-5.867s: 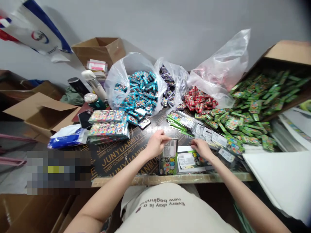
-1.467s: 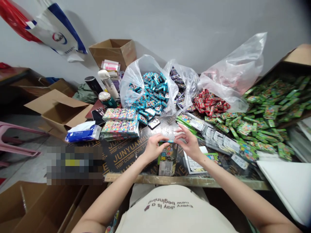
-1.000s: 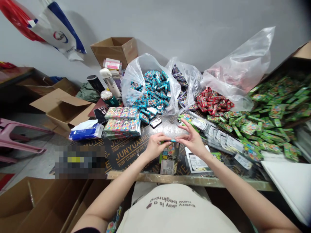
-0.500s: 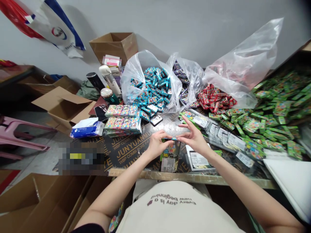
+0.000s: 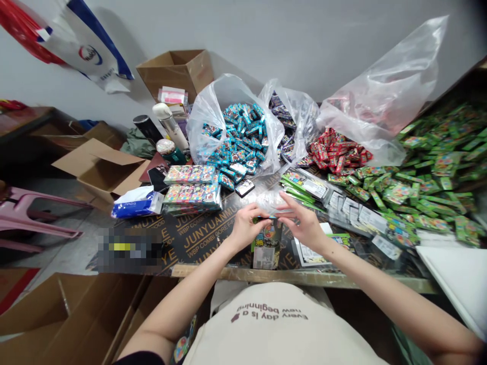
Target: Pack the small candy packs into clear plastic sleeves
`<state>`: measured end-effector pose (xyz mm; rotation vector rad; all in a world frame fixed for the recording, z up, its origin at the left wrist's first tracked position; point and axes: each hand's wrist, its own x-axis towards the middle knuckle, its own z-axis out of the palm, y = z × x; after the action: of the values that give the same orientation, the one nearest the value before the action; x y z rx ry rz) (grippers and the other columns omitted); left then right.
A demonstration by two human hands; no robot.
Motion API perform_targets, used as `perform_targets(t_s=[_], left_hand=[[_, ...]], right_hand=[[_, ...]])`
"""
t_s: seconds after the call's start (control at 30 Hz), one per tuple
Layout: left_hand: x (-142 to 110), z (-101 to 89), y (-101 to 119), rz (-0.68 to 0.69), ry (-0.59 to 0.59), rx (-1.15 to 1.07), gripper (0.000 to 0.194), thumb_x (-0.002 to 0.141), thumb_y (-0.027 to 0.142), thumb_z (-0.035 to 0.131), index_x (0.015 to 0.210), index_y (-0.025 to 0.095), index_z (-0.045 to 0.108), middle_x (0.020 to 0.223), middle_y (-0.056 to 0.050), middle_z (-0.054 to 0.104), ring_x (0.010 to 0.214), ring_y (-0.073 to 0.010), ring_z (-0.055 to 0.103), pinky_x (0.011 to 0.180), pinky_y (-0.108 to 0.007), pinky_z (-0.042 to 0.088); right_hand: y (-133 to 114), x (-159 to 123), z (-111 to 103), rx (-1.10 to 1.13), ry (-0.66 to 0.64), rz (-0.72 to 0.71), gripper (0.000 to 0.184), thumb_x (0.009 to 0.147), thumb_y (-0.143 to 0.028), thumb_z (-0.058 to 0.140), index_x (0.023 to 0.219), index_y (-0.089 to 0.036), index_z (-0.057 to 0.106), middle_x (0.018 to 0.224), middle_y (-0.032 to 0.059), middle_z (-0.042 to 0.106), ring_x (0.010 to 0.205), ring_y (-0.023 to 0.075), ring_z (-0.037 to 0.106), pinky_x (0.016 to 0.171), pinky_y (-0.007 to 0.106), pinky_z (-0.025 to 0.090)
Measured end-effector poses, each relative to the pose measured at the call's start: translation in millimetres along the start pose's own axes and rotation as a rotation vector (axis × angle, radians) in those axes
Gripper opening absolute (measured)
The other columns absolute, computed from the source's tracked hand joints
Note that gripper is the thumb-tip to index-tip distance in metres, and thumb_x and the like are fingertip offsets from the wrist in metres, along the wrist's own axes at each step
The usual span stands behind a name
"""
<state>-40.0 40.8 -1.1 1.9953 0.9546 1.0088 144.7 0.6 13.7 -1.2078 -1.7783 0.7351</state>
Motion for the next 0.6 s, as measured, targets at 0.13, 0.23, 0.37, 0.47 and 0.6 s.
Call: perform_targets(t_s=[0.13,0.23,0.37,0.47,0.6], left_hand=[[-1.2,0.7,-2.3,0.014,-0.006,0.015,0.01,0.074,0.025,0.064,0.078,0.016,0.067,0.073,-0.004,0.06,0.068,-0.0142,0.057,0.065,-0.026,0.046],[-2.2,-1.2,-3.2,0.032,-0.044,0.021,0.011,0.078,0.02,0.058,0.083,0.017,0.067,0.077,-0.005,0.061,0.071,-0.0143,0.058,0.067,-0.027,0.046],[-2.9,-4.4,-3.7,0.01,-0.032,-0.008,0.011,0.077,0.014,0.057,0.081,0.017,0.066,0.08,-0.005,0.066,0.075,-0.0158,0.061,0.071,-0.028,0.048],[-3.3,-5.7,-4.2,-0.058,0.027,-0.036,0.002,0.072,0.016,0.062,0.073,0.015,0.064,0.076,-0.005,0.068,0.073,-0.0173,0.063,0.069,-0.029,0.049],[-4.4,-7.1,-3.5,-0.044,0.006,-0.058,0.004,0.072,0.015,0.058,0.073,0.015,0.062,0.078,-0.006,0.068,0.074,-0.0171,0.063,0.07,-0.029,0.049]], right_hand=[[0.4,-4.3,0.0,0.008,0.041,-0.016,0.063,0.082,-0.021,0.051,0.137,-0.032,0.023,0.12,0.0073,0.054,0.087,0.0181,0.064,0.083,0.04,0.052],[-10.8,10.8,-8.9,-0.015,0.15,0.012,0.068,0.08,-0.025,0.055,0.138,-0.029,0.02,0.11,0.0068,0.059,0.088,0.0193,0.062,0.088,0.042,0.046],[-22.7,36.5,-15.5,0.042,0.067,0.068,0.072,0.079,-0.025,0.056,0.139,-0.027,0.016,0.077,0.0002,0.062,0.072,0.0159,0.059,0.081,0.037,0.047],[-21.7,46.0,-9.2,0.142,-0.153,0.102,0.078,0.076,-0.021,0.057,0.14,-0.026,0.013,0.067,-0.0038,0.057,0.059,0.0123,0.055,0.064,0.029,0.048],[-18.8,47.5,1.2,0.079,-0.26,0.11,0.077,0.074,-0.014,0.055,0.139,-0.026,0.016,0.062,-0.0066,0.053,0.057,0.0101,0.051,0.062,0.024,0.043]])
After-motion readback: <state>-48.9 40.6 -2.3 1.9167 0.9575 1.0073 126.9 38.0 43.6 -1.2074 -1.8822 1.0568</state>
